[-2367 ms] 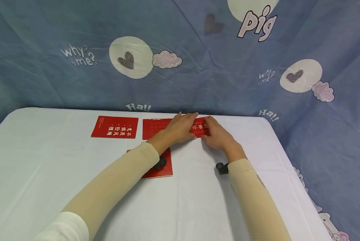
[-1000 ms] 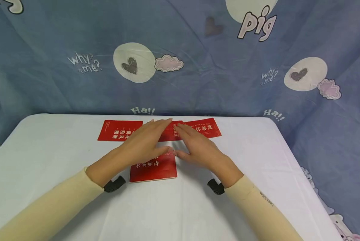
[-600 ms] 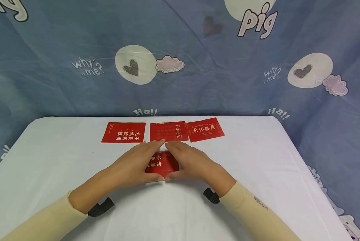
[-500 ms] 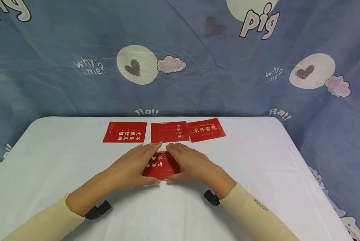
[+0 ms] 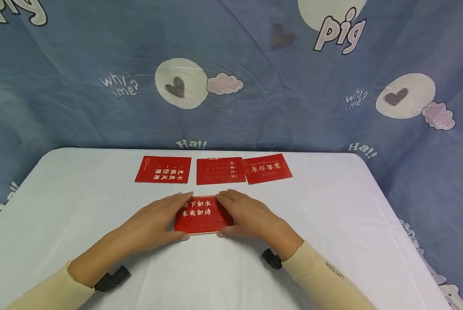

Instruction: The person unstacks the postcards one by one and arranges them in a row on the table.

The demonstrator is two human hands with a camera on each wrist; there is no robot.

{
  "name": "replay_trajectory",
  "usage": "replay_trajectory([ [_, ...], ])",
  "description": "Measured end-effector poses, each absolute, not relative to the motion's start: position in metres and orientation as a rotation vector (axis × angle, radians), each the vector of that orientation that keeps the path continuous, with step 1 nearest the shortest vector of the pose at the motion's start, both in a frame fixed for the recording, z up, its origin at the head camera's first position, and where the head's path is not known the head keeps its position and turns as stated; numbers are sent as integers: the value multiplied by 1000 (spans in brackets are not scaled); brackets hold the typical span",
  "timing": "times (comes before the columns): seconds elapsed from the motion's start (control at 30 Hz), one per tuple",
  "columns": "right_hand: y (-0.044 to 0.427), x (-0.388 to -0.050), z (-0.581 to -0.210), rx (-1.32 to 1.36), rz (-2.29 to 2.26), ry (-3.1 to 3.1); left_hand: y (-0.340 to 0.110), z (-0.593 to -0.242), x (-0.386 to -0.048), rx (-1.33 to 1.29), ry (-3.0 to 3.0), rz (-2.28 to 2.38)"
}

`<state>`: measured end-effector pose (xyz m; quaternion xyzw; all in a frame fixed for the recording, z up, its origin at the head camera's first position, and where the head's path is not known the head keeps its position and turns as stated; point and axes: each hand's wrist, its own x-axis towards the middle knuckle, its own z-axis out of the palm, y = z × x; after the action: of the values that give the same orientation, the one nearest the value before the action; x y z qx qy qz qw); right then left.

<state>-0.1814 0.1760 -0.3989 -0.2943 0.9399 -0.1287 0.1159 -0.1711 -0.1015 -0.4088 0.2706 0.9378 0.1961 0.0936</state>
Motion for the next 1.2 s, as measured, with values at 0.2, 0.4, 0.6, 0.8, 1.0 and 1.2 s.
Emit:
replay_trajectory([
  [0.2, 179, -177, -402, -816, -425, 2758, -101, -411, -168, 831, 2783, 620],
  [0.4, 178, -176, -404, -823, -473, 2761, -102, -410, -167, 804, 2785, 620],
  [0.6, 173, -178, -402, -804, -470, 2751, -106, -406, -166, 809, 2787, 612],
  [0.8, 171, -178, -400, -768, -459, 2742, -104, -407, -165, 783, 2789, 603],
  [1.0, 170, -176, -399, -754, -474, 2735, -99, -406, -163, 762, 2798, 621],
  [1.2, 171, -173, -399, -750, -475, 2743, -97, -407, -162, 785, 2824, 616],
])
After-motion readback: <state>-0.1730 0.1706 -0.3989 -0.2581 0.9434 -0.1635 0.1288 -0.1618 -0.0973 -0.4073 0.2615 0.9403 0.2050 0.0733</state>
